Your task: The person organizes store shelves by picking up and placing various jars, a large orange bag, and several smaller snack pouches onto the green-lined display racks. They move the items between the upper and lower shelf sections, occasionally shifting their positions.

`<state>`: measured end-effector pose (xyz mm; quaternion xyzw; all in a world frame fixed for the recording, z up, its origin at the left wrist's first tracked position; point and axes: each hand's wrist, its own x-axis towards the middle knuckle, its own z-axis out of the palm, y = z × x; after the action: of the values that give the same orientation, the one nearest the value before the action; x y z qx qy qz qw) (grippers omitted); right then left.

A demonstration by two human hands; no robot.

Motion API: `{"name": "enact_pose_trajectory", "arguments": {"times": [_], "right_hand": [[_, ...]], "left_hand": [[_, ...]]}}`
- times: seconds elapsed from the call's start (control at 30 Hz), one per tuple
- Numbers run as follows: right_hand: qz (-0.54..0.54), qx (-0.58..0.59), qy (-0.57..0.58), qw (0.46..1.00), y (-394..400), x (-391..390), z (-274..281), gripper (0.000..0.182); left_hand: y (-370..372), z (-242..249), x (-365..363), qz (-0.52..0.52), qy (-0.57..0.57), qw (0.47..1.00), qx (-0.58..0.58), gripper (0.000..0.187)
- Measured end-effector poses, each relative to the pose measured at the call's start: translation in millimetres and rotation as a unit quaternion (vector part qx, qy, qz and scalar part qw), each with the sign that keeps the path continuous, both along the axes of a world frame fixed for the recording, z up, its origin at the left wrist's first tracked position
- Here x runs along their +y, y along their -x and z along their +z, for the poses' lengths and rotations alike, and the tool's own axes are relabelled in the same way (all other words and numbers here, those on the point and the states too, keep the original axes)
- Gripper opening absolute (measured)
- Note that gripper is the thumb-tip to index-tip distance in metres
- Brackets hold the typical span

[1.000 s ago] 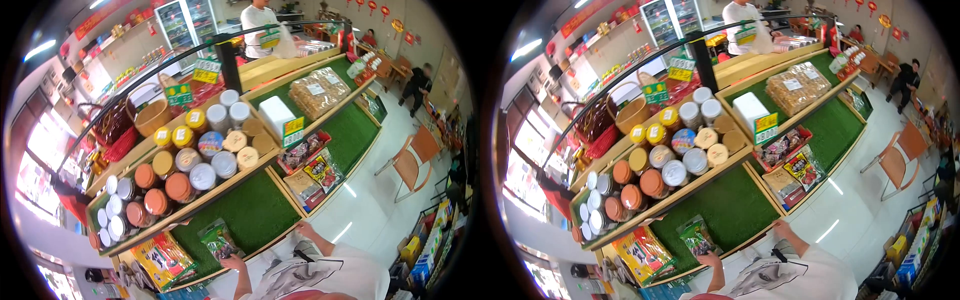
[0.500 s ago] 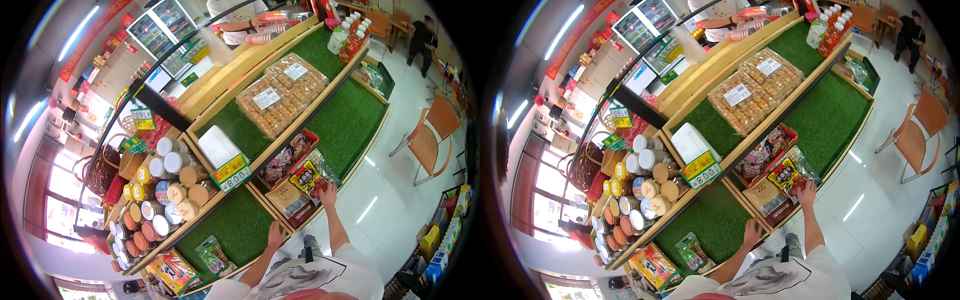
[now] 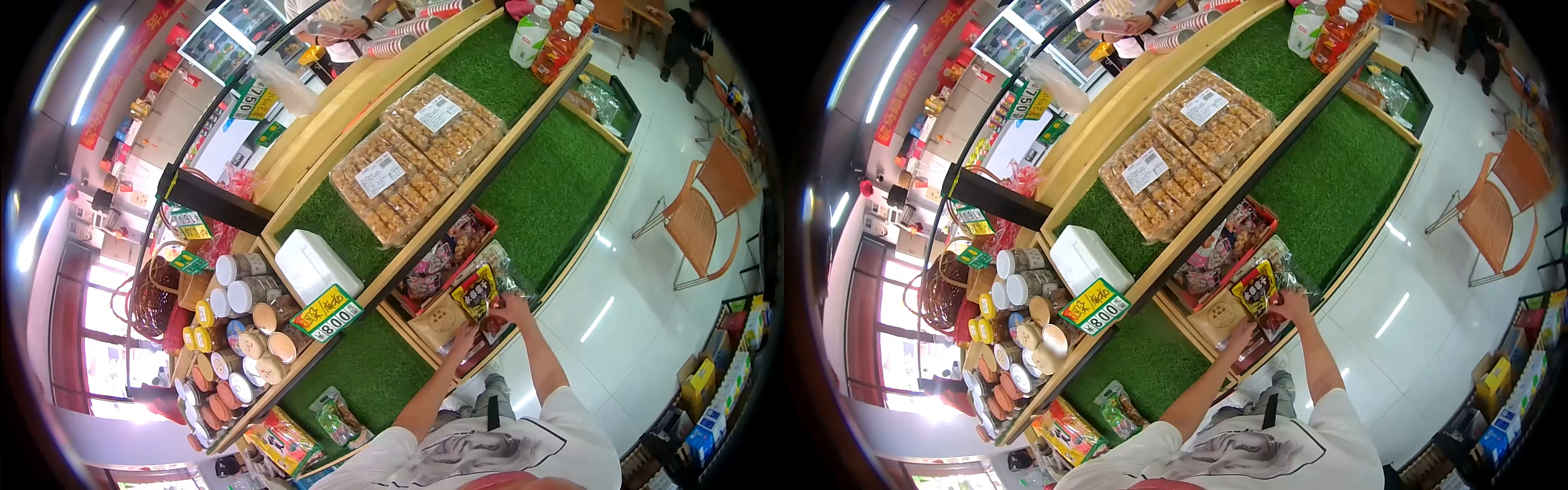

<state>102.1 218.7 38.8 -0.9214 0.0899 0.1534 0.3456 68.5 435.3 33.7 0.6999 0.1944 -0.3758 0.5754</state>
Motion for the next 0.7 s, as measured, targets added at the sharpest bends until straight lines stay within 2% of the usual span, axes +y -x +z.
{"name": "enact_pose_trajectory", "arguments": {"times": [0.03,0.13,0.17,0.27,0.3,0.37,0.47,0.53,0.57,0.7], "right_hand": [[0.018,0.022,-0.025,0.999,-1,0,2,0.059],[0.002,0.012,-0.091,0.996,4,5,-4,0.062],[-0.011,-0.008,-0.137,0.99,6,9,-12,0.054],[0.072,-0.031,-0.127,0.989,9,12,-39,0.045],[0.067,0.009,-0.167,0.984,8,13,-30,0.041],[0.049,0.093,-0.245,0.964,12,19,1,0.033],[0.12,-0.045,-0.205,0.97,19,20,-32,0.023],[0.082,0.048,-0.272,0.958,27,24,17,0.018],[0.061,0.095,-0.305,0.946,33,28,37,0.016],[0.007,0.089,-0.363,0.928,61,40,72,0.02]], "left_hand": [[-2,12,-5,0.017,0.009,0.999,0.03,0.06],[9,-30,-3,0.035,0.104,0.992,0.066,0.058],[11,-34,-3,-0.005,0.083,0.996,0.041,0.053],[20,-35,-4,-0.031,0.04,0.996,-0.07,0.047],[22,7,-11,0.024,0.069,0.997,-0.016,0.045],[25,0,-8,0.05,0.129,0.99,-0.006,0.046],[28,-19,-7,0.075,0.161,0.983,-0.039,0.051],[30,-26,-8,0.113,0.175,0.978,-0.016,0.056],[31,-41,-6,0.111,0.184,0.976,-0.037,0.068],[33,-51,-2,0.181,0.195,0.964,-0.002,0.072]]}}
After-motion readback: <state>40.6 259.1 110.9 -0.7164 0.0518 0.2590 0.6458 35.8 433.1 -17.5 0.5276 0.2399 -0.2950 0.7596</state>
